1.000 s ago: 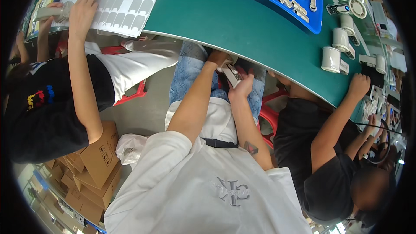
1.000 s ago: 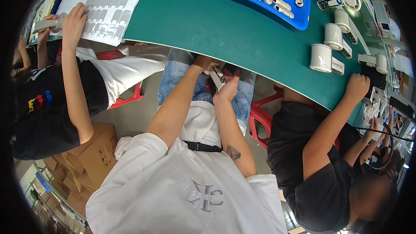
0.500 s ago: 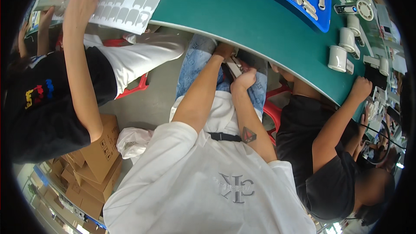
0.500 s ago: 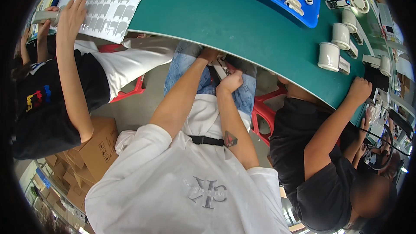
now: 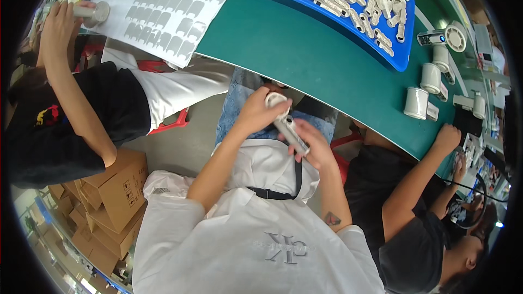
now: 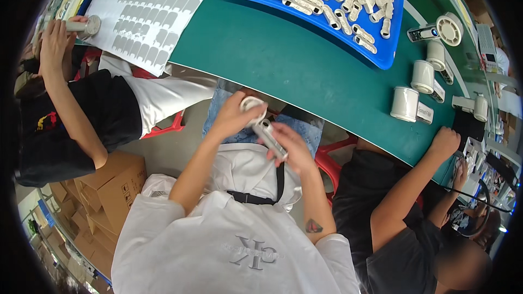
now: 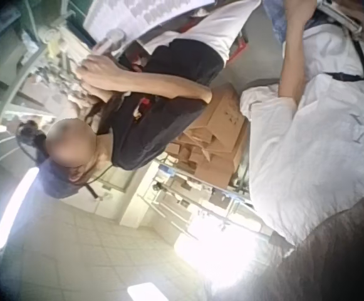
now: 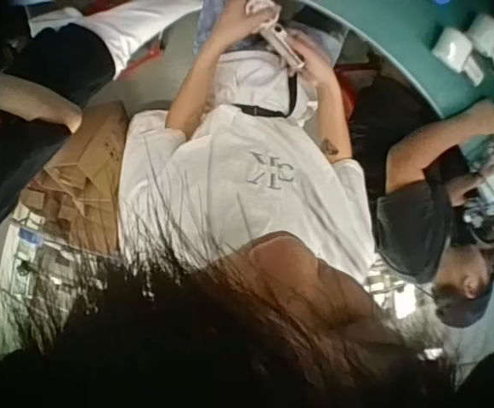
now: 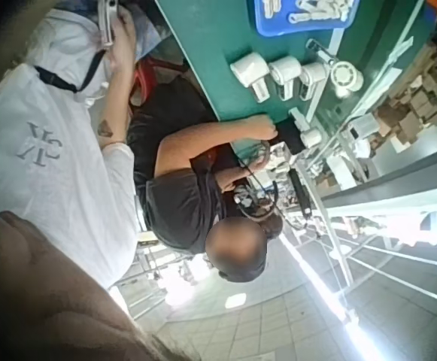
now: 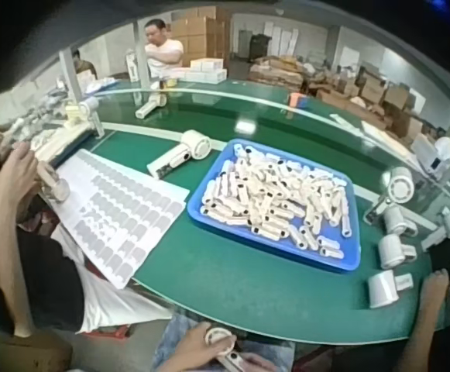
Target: The person assembles small white electronic devices by hand at a green workbench. They pick up a device body, insert a small white plastic component into it, and place the assembled unit on the table. The process is repeated continuously with multiple units.
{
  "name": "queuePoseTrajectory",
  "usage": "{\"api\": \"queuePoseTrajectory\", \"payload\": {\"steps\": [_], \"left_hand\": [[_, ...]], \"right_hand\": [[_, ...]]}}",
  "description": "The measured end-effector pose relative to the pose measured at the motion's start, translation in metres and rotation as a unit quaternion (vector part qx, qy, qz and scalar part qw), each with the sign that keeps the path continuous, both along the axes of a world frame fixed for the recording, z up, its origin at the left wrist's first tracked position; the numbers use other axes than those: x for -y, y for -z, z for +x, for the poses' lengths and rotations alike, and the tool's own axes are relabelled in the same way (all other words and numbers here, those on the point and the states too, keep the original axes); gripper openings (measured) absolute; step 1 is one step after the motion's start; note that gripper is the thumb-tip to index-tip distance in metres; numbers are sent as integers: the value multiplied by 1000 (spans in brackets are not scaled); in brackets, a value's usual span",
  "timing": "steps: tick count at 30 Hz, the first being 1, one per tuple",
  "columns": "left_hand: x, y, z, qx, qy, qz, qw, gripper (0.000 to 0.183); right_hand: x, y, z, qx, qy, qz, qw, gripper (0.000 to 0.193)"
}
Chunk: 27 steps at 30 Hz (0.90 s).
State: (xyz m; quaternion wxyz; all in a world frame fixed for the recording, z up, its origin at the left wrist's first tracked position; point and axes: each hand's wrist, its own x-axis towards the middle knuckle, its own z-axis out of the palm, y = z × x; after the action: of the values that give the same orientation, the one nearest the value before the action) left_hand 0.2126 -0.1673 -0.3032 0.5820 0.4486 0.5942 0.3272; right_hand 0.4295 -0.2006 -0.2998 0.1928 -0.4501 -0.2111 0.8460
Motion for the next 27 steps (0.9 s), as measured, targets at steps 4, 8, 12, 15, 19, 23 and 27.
{"api": "queuePoseTrajectory", "payload": {"steps": [4,8,12,15,19,23,27], "left_hand": [[16,-105,-38,47,128,164,977,51],[-30,-165,-39,3,209,375,903,53],[-82,-170,-18,-141,255,422,858,55],[-95,-151,-1,-234,264,395,848,54],[-104,-144,14,-340,281,407,800,54],[-107,-145,16,-368,317,377,788,52],[-127,-151,19,-315,339,365,808,47]], "right_hand": [[2,-62,1,-8,-83,233,969,60],[-43,-131,1,211,-94,603,764,69],[-96,-142,3,348,-83,732,580,64],[-111,-131,6,355,-91,721,587,57],[-109,-123,6,371,-75,710,593,56],[-97,-128,3,415,-54,672,611,56],[-104,-122,11,373,-45,696,612,55]]}}
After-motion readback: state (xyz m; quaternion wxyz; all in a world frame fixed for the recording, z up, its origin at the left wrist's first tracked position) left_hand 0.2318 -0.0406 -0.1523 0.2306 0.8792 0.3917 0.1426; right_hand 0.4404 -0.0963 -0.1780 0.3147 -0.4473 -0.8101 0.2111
